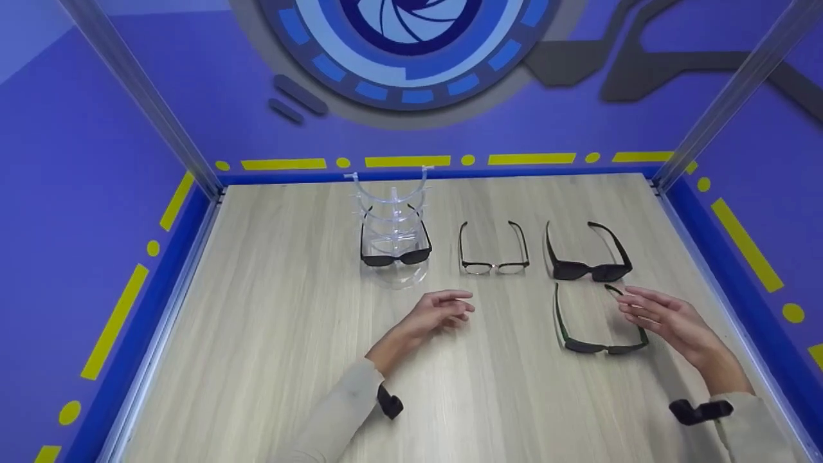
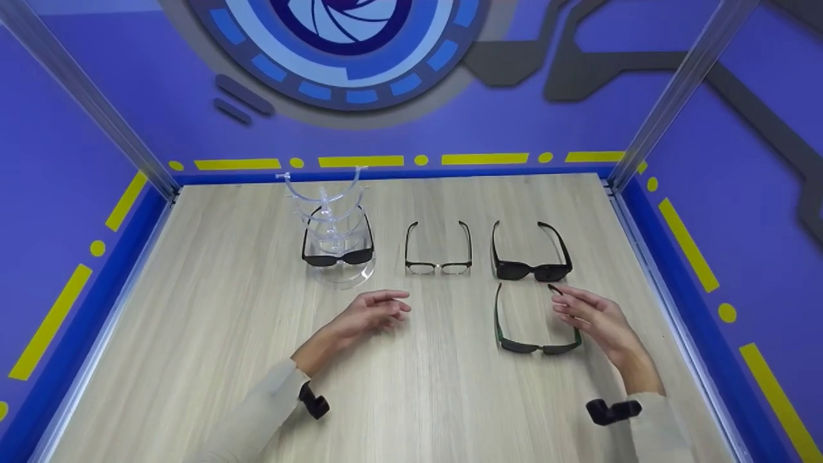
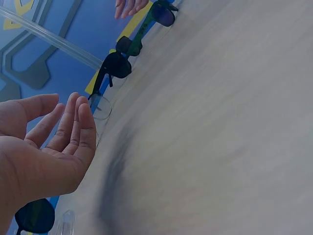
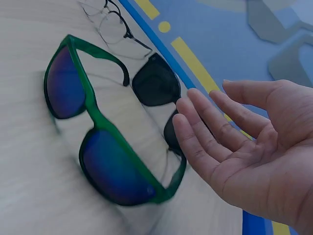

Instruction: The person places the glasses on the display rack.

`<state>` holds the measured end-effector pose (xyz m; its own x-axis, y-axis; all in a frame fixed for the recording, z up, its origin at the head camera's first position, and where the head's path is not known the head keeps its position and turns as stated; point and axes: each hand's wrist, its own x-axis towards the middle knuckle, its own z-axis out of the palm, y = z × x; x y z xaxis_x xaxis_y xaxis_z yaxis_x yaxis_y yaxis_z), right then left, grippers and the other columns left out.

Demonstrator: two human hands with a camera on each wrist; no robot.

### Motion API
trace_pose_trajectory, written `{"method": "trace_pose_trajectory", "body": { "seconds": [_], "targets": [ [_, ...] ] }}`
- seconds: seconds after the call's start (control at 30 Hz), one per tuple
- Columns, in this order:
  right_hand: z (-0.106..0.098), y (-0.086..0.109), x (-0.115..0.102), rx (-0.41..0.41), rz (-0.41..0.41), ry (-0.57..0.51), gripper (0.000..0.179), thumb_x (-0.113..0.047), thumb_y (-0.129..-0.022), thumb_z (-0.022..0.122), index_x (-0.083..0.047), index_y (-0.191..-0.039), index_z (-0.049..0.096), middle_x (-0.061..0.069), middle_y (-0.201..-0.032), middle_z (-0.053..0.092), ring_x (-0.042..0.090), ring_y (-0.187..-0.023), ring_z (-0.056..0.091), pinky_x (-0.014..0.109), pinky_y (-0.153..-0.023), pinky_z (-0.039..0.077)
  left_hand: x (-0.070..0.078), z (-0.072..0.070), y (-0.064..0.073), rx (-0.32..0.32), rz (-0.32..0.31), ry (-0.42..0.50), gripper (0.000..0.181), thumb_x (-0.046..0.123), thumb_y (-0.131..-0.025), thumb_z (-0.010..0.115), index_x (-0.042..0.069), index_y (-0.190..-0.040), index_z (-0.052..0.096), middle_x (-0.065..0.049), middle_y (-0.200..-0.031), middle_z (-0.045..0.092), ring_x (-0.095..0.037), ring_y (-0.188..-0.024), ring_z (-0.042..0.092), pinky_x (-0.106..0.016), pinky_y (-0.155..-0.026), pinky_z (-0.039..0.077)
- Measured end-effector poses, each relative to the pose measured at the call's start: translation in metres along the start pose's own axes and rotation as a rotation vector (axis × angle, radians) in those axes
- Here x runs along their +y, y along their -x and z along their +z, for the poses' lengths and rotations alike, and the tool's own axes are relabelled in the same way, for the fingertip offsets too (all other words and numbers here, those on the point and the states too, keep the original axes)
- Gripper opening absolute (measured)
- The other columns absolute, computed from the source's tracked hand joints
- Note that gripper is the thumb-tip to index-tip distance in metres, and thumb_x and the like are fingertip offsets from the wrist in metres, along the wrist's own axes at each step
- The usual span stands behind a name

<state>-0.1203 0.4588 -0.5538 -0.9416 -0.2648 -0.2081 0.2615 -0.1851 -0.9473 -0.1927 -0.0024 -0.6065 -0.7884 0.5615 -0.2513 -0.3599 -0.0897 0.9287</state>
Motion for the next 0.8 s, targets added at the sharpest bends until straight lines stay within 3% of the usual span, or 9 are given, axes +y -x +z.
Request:
{"method": "trace_pose_trajectory", "body": {
  "seconds": [0.3, 0.5, 0.8],
  "targets": [
    [-0.028, 0.028, 0.012, -0.049, -0.097, -0.162, 0.048, 0.004, -0.11, 0.028, -0.012, -0.134, 0.067, 0.007, -0.127, 0.073, 0.018, -0.118, 0.071, 0.029, -0.099, 0.057, 0.003, 0.03, -0.021, -0.051, -0.01, 0.003, 0.043, 0.008, -0.099, 0.063, -0.003, -0.14, 0.057, -0.009, -0.115, 0.077, -0.009, -0.09, 0.07, -0.043, -0.098, 0.058],
    [-0.039, 0.037, 0.024, -0.066, -0.078, -0.287, 0.05, 0.003, -0.11, 0.025, -0.009, -0.134, 0.067, 0.009, -0.128, 0.073, 0.02, -0.119, 0.07, 0.03, -0.1, 0.057, 0.003, 0.054, -0.035, -0.078, -0.024, -0.005, 0.039, 0.005, -0.099, 0.063, 0.0, -0.137, 0.061, -0.018, -0.122, 0.073, -0.014, -0.094, 0.071, -0.048, -0.103, 0.055],
    [-0.046, 0.044, 0.036, 0.027, -0.003, -0.25, 0.046, -0.001, -0.111, 0.031, -0.015, -0.128, 0.071, 0.004, -0.125, 0.074, 0.015, -0.116, 0.071, 0.027, -0.098, 0.058, -0.008, 0.095, -0.053, -0.11, -0.064, -0.021, 0.041, 0.002, -0.1, 0.059, 0.001, -0.141, 0.058, -0.021, -0.13, 0.069, -0.019, -0.102, 0.072, -0.043, -0.101, 0.057]
  ]
}}
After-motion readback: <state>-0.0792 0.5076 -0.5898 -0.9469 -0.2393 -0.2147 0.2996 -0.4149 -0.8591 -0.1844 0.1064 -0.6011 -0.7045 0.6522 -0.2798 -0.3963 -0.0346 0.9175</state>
